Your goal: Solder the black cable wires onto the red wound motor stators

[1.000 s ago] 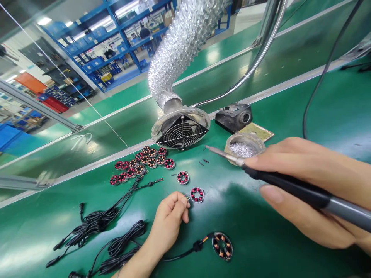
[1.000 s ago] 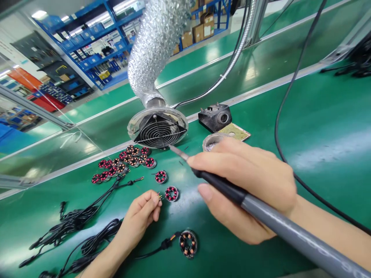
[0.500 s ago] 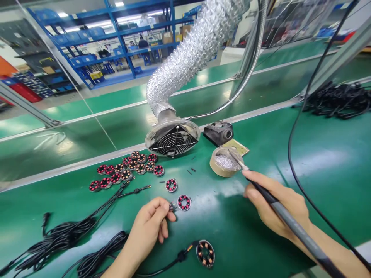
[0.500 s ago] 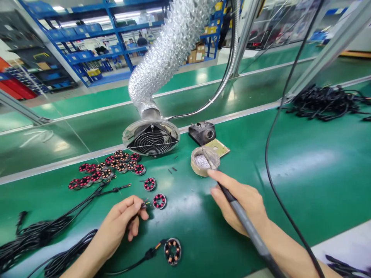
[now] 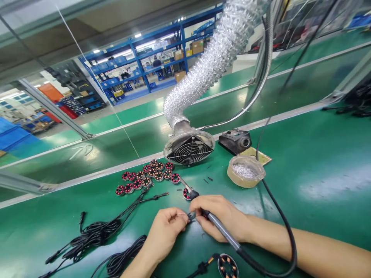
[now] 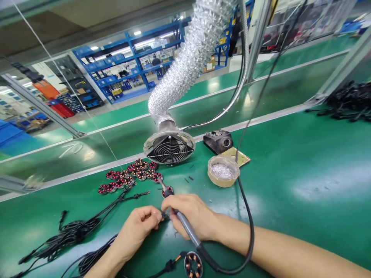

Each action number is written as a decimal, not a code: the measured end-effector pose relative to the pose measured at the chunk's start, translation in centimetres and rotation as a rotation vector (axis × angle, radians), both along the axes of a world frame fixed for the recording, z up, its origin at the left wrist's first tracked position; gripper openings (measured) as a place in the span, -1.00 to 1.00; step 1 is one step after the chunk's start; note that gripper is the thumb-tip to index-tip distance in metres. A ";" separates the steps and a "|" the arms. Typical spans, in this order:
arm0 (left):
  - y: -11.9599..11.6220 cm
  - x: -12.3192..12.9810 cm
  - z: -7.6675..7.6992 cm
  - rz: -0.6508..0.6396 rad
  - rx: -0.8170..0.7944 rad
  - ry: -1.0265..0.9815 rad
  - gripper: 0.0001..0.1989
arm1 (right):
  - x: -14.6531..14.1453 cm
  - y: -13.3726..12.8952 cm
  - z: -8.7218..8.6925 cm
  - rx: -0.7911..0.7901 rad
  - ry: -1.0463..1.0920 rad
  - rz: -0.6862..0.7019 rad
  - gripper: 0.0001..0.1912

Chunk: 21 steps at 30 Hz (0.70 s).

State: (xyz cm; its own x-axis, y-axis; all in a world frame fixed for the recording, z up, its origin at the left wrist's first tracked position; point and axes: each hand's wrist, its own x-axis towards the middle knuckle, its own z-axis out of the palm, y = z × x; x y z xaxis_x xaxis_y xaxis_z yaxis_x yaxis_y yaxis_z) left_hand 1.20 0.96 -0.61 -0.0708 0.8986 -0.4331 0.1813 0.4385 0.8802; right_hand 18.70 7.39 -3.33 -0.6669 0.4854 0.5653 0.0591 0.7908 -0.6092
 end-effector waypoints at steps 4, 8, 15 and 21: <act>0.0 0.0 -0.3 -0.021 0.057 0.043 -0.67 | 0.3 0.2 -0.1 -0.043 0.025 0.025 -0.75; -0.2 0.0 -0.5 -0.037 0.112 0.135 -0.70 | 0.1 0.3 -0.2 -0.037 0.066 0.027 -0.78; -0.7 0.0 -0.3 -0.090 0.223 0.363 -0.75 | -0.5 0.6 -0.7 0.039 0.003 0.042 -0.80; -1.9 1.0 0.3 -0.212 0.301 0.491 -0.67 | -0.9 -0.4 -1.3 0.144 0.003 -0.100 -0.80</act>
State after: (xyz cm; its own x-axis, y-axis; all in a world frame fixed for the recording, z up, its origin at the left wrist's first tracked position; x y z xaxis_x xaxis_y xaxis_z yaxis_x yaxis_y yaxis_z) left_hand 2.19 -0.97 -0.30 -0.0040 0.9927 -0.1205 0.6533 0.0938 0.7513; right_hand 17.83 6.97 -4.62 -0.6171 0.4631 0.6362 0.1403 0.8603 -0.4901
